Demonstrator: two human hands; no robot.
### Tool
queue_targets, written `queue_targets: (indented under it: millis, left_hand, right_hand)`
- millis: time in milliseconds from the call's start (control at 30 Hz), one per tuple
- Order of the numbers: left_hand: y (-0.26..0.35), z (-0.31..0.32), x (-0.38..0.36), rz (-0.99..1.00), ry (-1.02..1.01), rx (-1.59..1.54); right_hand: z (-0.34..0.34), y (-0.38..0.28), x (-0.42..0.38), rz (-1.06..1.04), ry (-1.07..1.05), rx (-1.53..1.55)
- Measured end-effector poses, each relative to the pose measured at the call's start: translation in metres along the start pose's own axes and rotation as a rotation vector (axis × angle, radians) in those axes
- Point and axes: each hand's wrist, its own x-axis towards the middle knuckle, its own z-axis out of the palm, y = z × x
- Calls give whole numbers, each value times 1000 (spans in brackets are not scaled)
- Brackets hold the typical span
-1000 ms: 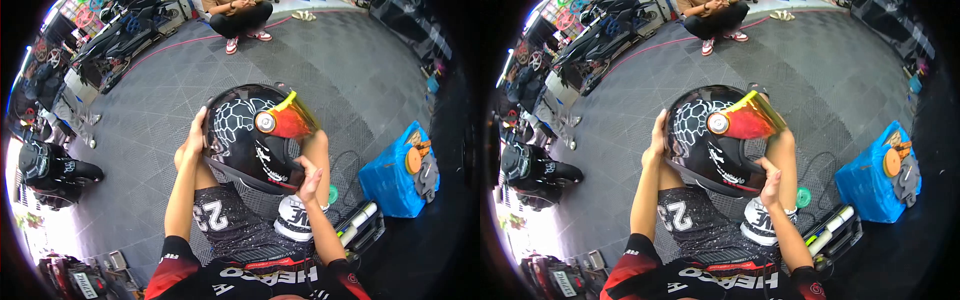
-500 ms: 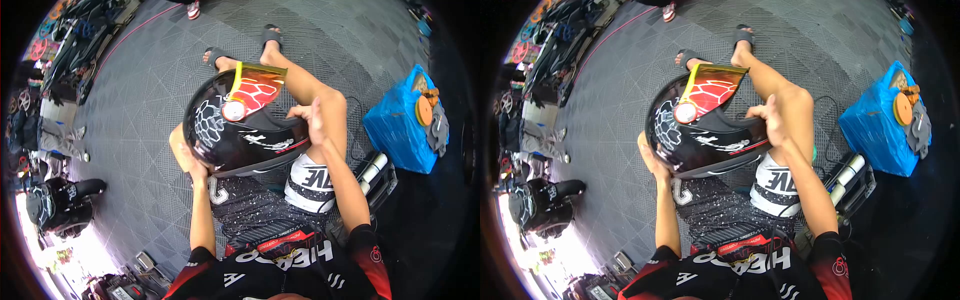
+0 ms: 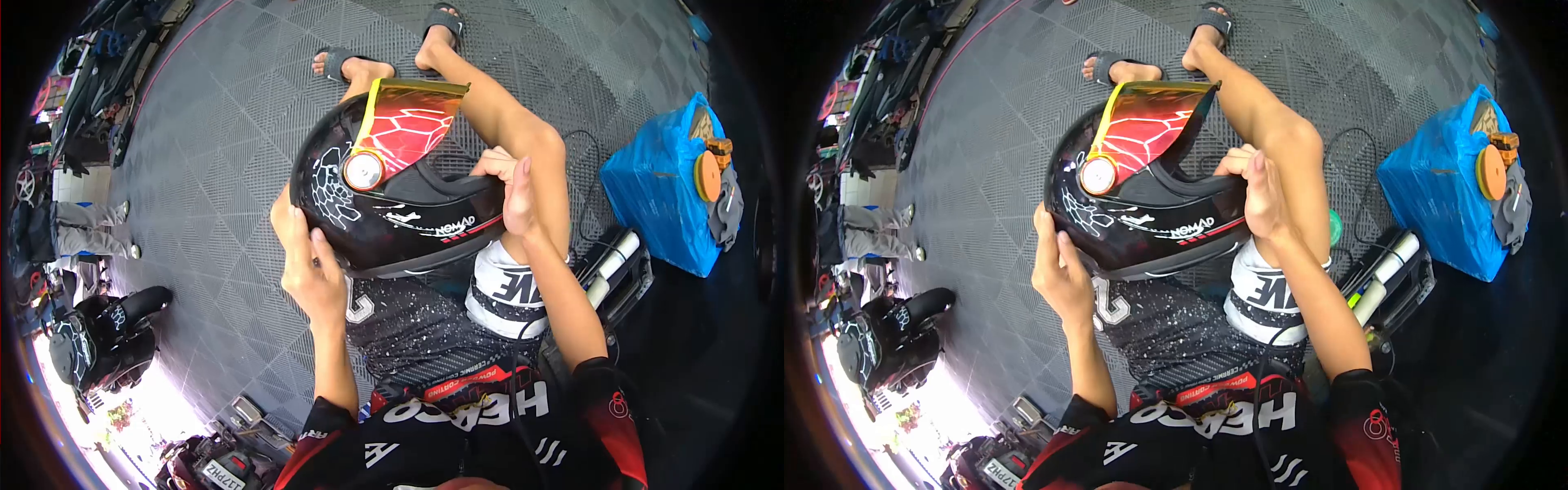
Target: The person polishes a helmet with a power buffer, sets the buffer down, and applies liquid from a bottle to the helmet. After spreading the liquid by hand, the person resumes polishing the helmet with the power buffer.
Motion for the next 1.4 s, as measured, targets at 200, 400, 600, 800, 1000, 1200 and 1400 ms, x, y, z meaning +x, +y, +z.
queue_targets:
  millis: [200,400,600,800,1000,1200,1400]
  left_hand:
    - [-33,3,13,-257,212,-491]
    - [-35,6,22,-231,147,-428]
    - [8,-3,25,-48,471,-71]
    - [119,15,-33,214,-729,-1068]
    - [167,96,-99,-40,-1275,-1209]
    - [204,110,-133,-17,-1034,-1009]
    - [239,99,-65,-375,-930,-1271]
  right_hand:
    - [15,-26,-12,-90,45,150]
    - [-81,-25,-96,-156,605,-312]
    - [-119,276,-306,647,393,-724]
    - [-94,249,-256,1150,418,-735]
    - [-149,192,-266,923,177,-213]
    - [-137,-4,-180,720,488,-225]
    - [-105,-81,-180,161,332,-224]
